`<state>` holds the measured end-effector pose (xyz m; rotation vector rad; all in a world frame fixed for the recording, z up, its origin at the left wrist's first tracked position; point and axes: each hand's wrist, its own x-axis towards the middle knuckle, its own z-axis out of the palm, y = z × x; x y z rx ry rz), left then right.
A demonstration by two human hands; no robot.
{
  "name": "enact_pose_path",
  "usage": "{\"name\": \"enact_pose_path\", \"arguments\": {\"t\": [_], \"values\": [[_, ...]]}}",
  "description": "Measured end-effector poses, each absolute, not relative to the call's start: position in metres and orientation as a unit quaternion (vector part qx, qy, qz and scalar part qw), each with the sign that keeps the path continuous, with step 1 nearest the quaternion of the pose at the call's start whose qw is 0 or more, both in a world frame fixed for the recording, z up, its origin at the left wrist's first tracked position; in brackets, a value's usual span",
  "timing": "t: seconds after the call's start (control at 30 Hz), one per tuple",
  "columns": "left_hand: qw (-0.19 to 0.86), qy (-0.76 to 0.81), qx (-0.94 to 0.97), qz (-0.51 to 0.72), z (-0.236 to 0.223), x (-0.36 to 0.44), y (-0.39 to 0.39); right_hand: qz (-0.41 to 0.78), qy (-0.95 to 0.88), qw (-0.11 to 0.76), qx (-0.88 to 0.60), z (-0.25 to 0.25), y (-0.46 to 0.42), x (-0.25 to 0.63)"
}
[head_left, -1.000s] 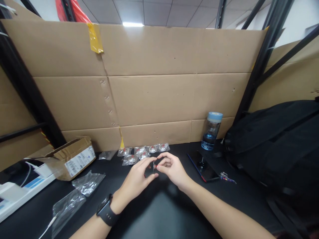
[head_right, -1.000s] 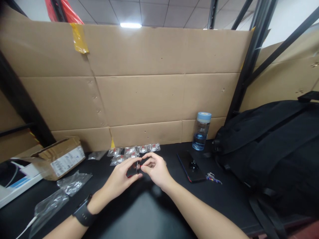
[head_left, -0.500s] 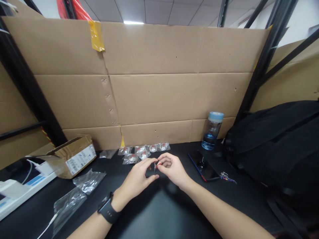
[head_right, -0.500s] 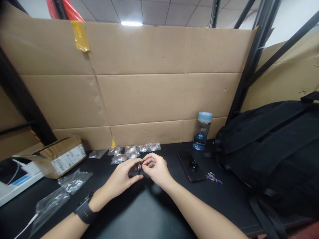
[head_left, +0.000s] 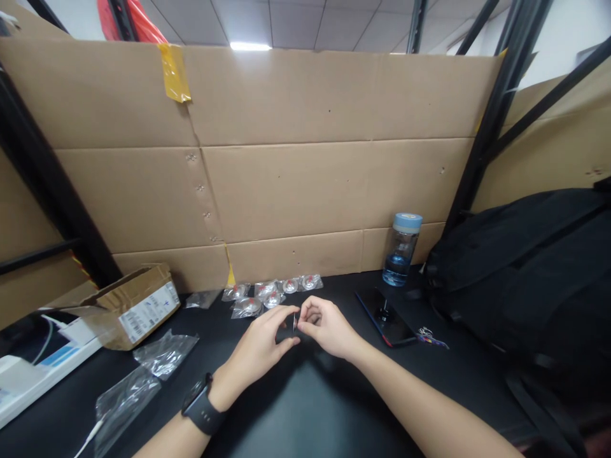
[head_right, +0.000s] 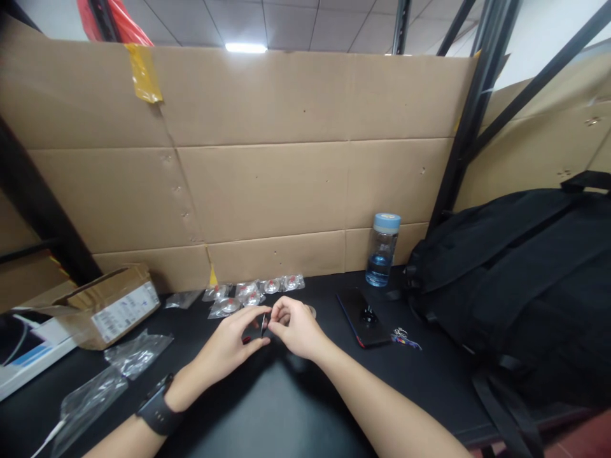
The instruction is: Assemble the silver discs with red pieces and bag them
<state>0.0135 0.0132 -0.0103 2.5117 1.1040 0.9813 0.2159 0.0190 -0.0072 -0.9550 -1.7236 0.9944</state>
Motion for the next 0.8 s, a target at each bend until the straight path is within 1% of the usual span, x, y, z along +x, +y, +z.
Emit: {"name": "enact_pose_path", "arguments": {"t": [0.27, 0.37, 0.57, 0.67, 0.8], "values": [[0.095, 0.374, 0.86, 0.335, -0.009, 0.01, 0.016, 0.354, -0.715, 0.432, -0.421, -0.001, 0.019, 0.22], [0.088, 0.374, 0.859, 0.338, -0.009, 0.009, 0.017, 0.331, -0.735, 0.411, -0.426, 0.001, 0.018, 0.221], [0.084, 0.375, 0.859, 0.338, -0.01, 0.009, 0.016, 0.225, -0.802, 0.356, -0.423, 0.009, 0.011, 0.225], [0.091, 0.371, 0.86, 0.337, -0.009, 0.009, 0.015, 0.201, -0.812, 0.352, -0.42, 0.012, 0.01, 0.225], [0.113, 0.375, 0.851, 0.351, -0.004, 0.009, 0.015, 0.218, -0.807, 0.37, -0.404, 0.011, 0.011, 0.225]]}}
